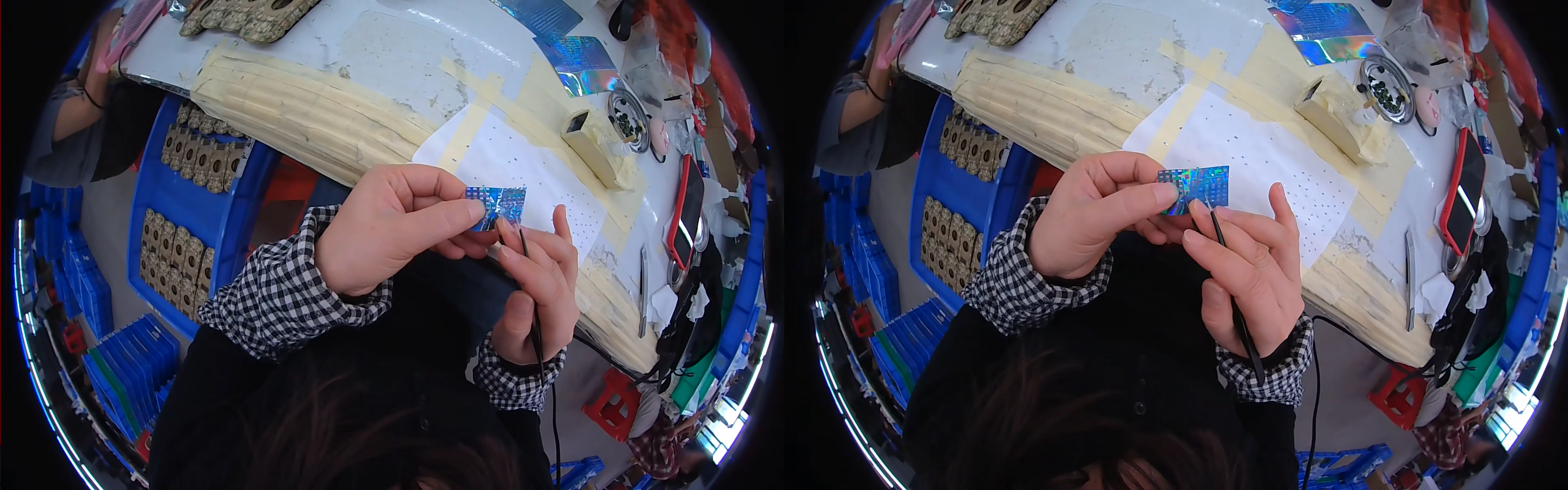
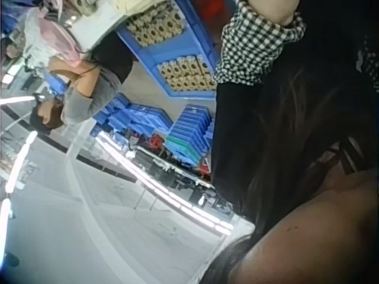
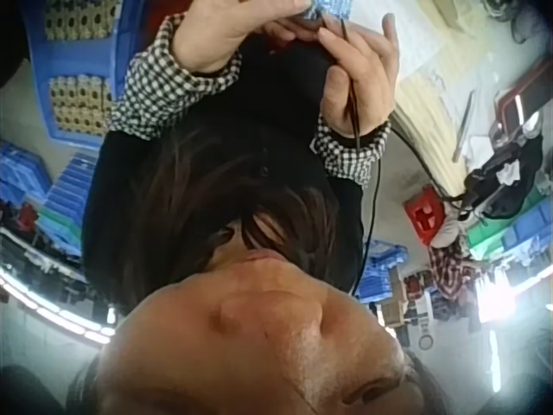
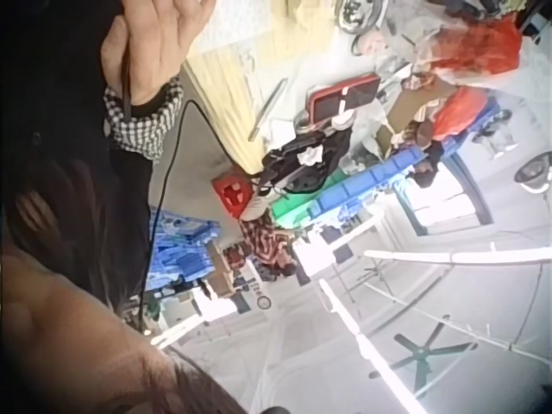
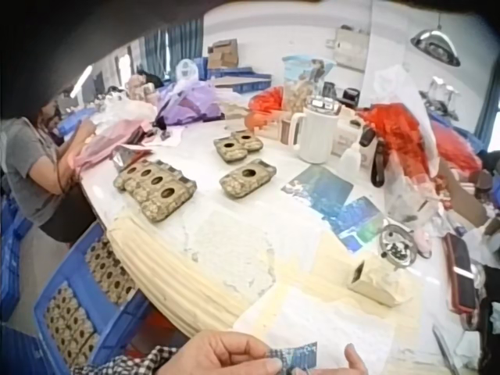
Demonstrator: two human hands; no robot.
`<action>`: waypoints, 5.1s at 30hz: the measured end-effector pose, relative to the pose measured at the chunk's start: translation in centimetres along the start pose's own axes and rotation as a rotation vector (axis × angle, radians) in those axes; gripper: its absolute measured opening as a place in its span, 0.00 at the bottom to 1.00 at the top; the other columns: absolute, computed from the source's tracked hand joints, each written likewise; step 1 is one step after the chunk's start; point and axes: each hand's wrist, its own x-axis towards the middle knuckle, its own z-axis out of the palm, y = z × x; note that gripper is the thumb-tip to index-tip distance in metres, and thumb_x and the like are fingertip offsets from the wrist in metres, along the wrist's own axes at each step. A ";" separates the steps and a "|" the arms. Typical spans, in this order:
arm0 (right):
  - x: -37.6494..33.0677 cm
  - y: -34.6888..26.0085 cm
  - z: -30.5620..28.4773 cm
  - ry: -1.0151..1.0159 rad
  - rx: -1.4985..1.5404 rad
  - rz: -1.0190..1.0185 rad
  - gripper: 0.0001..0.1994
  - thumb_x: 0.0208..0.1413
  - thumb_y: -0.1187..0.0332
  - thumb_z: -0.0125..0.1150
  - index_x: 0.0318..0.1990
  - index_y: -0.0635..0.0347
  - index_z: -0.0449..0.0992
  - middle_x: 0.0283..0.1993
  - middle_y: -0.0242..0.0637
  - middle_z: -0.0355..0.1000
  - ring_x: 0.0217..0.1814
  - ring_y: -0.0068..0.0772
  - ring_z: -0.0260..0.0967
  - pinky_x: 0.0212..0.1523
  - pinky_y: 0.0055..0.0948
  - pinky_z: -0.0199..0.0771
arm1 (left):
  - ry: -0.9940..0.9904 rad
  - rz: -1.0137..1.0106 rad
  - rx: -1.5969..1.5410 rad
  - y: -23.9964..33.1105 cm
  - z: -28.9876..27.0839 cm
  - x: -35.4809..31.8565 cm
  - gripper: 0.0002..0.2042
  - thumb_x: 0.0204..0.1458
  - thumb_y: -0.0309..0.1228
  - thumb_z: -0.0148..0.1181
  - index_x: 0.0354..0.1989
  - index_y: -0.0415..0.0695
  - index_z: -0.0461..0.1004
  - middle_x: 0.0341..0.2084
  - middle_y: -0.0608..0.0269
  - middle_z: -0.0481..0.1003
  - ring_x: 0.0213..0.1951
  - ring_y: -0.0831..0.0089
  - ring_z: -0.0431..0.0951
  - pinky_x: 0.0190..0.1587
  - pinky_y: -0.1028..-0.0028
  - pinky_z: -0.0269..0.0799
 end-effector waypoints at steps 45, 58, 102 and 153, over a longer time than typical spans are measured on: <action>-0.9 -0.1 -0.6 0.179 -0.312 -0.061 0.18 0.49 0.50 0.54 0.39 0.51 0.78 0.36 0.30 0.74 0.43 0.33 0.67 0.59 0.52 0.54 | 0.015 0.016 0.043 0.0 0.3 0.0 0.08 0.53 0.31 0.53 0.32 0.37 0.72 0.29 0.55 0.77 0.30 0.76 0.78 0.32 0.82 0.73; -2.2 2.4 -5.2 0.196 -0.529 0.204 0.16 0.45 0.71 0.62 0.43 0.66 0.75 0.37 0.41 0.74 0.43 0.39 0.69 0.61 0.48 0.51 | 0.051 0.023 0.094 -0.2 0.3 0.1 0.06 0.53 0.28 0.52 0.31 0.38 0.71 0.28 0.53 0.77 0.29 0.72 0.79 0.30 0.82 0.74; 0.6 -0.8 -0.4 -0.028 0.092 0.040 0.11 0.46 0.81 0.55 0.40 0.63 0.72 0.45 0.47 0.72 0.50 0.46 0.69 0.57 0.47 0.61 | 0.003 0.032 0.010 -0.2 0.0 0.0 0.07 0.53 0.28 0.54 0.33 0.37 0.73 0.28 0.59 0.77 0.29 0.78 0.78 0.32 0.83 0.73; 0.9 -1.1 -0.4 -0.070 0.033 0.052 0.12 0.46 0.82 0.53 0.40 0.65 0.72 0.44 0.48 0.72 0.49 0.46 0.70 0.57 0.48 0.62 | -0.026 0.028 0.027 -0.2 -0.1 -0.2 0.06 0.52 0.28 0.55 0.29 0.38 0.72 0.26 0.61 0.76 0.29 0.79 0.77 0.32 0.82 0.73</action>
